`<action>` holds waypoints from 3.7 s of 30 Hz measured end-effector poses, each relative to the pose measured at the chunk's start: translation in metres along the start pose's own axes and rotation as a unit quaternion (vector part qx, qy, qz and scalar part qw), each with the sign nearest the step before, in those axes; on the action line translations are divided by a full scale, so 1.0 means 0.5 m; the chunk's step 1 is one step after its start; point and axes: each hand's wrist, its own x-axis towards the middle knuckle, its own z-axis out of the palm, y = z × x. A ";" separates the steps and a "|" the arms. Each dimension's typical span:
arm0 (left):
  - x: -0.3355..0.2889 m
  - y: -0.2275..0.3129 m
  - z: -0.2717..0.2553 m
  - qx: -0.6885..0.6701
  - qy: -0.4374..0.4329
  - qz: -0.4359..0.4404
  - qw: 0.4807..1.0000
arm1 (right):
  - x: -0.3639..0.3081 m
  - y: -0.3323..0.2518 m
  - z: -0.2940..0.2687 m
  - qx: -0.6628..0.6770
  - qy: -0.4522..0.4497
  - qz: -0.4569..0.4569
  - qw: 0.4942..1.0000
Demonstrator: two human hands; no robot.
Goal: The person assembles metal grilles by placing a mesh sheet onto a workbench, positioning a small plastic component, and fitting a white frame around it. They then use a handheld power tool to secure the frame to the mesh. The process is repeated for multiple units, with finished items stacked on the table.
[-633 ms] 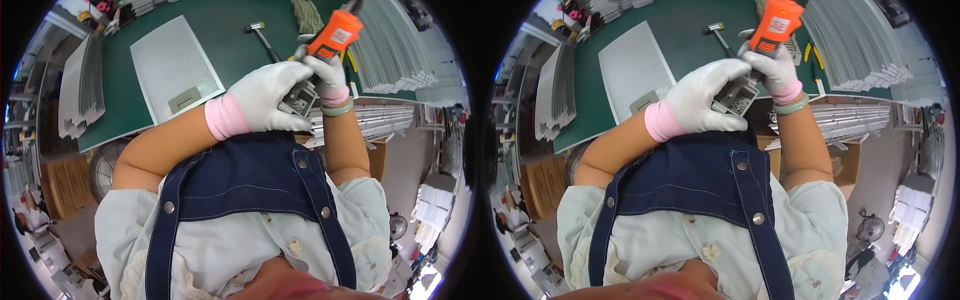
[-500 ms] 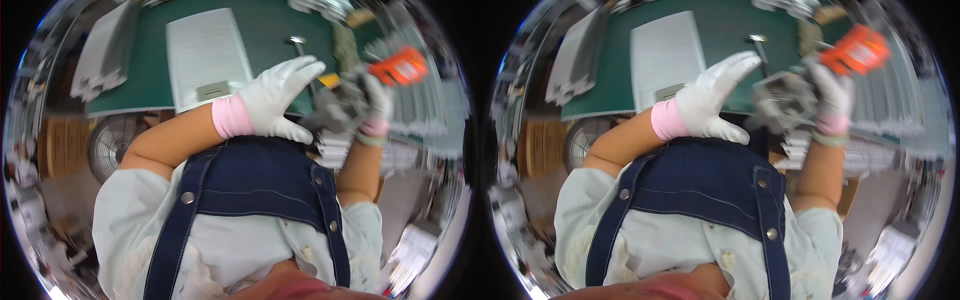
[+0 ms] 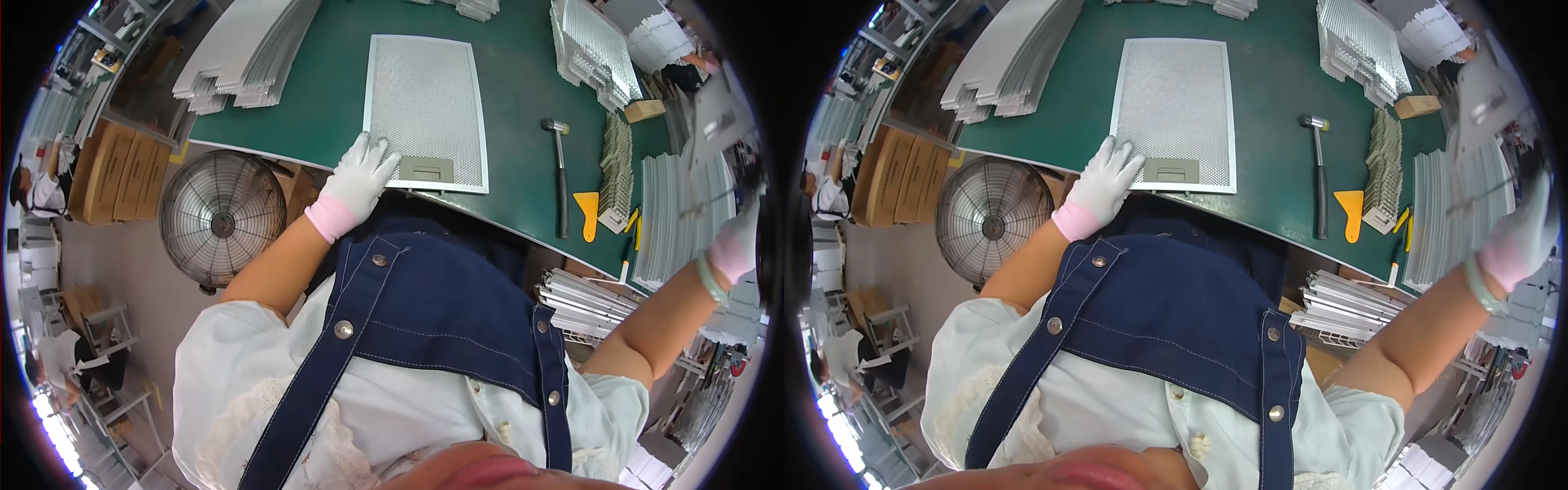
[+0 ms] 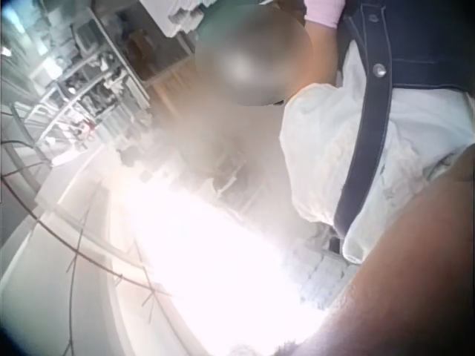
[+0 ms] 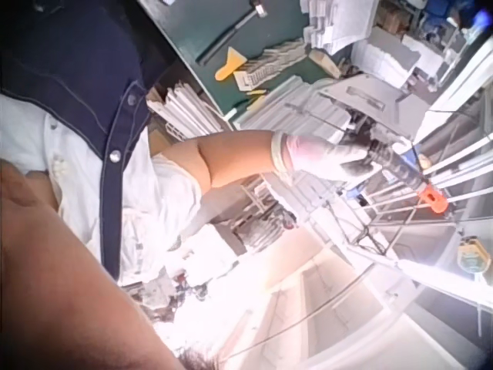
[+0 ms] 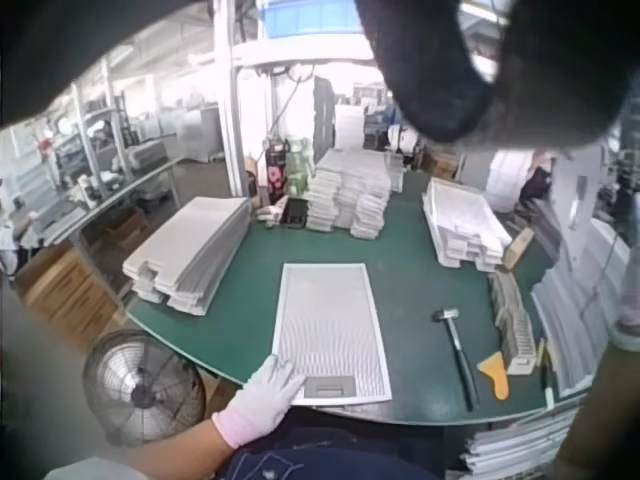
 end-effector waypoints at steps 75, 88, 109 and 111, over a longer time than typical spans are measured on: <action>0.036 0.011 -0.026 -0.118 -0.071 0.097 0.986 | -0.344 -0.103 0.438 -0.145 -0.561 0.156 0.800; -0.013 -0.026 -0.063 -0.151 0.067 -0.113 0.980 | -0.385 -0.085 0.485 -0.246 -0.425 0.121 0.863; 0.135 0.168 -0.065 -0.548 -0.424 -0.048 0.720 | -0.449 -0.130 0.077 0.344 -0.243 0.512 0.749; 0.117 0.139 -0.063 -0.510 -0.357 -0.049 0.781 | -0.384 -0.040 -0.119 0.241 -0.146 0.513 0.811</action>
